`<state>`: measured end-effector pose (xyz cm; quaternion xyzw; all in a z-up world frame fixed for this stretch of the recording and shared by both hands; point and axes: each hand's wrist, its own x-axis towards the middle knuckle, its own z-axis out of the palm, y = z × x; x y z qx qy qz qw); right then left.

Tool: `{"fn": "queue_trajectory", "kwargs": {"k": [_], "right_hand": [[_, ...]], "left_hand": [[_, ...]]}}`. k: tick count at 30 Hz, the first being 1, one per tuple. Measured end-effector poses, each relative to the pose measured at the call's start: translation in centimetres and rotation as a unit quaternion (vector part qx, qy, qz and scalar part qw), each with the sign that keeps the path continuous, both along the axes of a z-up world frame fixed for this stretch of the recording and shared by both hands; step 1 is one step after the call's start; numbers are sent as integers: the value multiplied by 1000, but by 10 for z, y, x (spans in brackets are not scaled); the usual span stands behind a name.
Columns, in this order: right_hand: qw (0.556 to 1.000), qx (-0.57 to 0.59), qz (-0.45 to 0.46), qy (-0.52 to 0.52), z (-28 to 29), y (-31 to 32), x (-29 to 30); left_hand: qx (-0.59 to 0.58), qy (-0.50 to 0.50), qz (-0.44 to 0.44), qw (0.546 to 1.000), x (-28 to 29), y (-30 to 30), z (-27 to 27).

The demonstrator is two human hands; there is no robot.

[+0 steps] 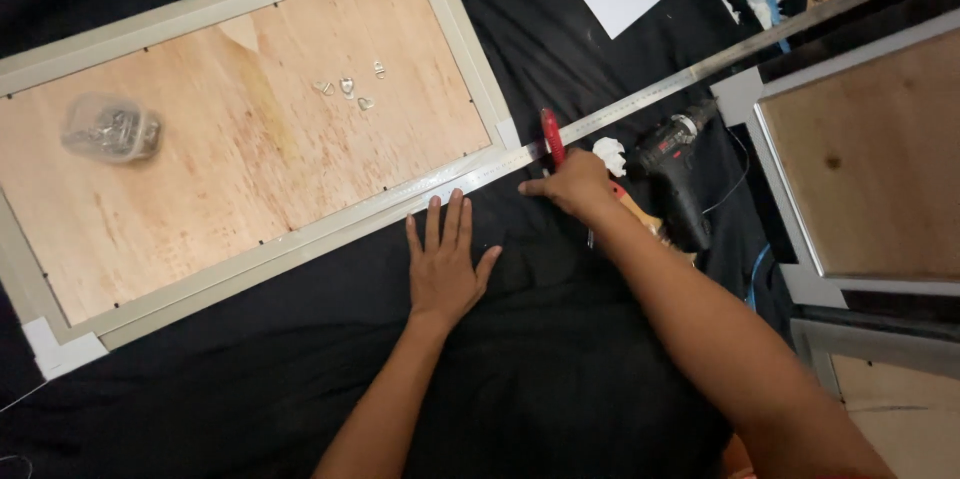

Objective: Measuring, marking, drilling, and attaching a hanging wire to the back of a picture frame.

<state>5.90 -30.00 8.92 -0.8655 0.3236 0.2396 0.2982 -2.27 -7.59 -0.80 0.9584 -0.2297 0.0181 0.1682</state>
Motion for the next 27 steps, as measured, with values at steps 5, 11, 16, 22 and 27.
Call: {"fn": "queue_trajectory", "kwargs": {"k": [5,11,16,22,27], "right_hand": [[996,-91,-3,-4,-40,-17,1],[983,-172,-50,-38,-57,-46,3],[985,-71,-87,-133,-55,-53,0],[954,142,-202,-170,-31,-16,6],[987,59,-125,-83,-70,-21,13]], "left_hand": [[-10,0,2,1000,0,1,2],[-10,-3,3,1000,0,2,1],[-20,21,-1,1000,2,2,6],[5,26,-11,1000,2,2,9],[-1,81,-28,996,2,4,7]]}}
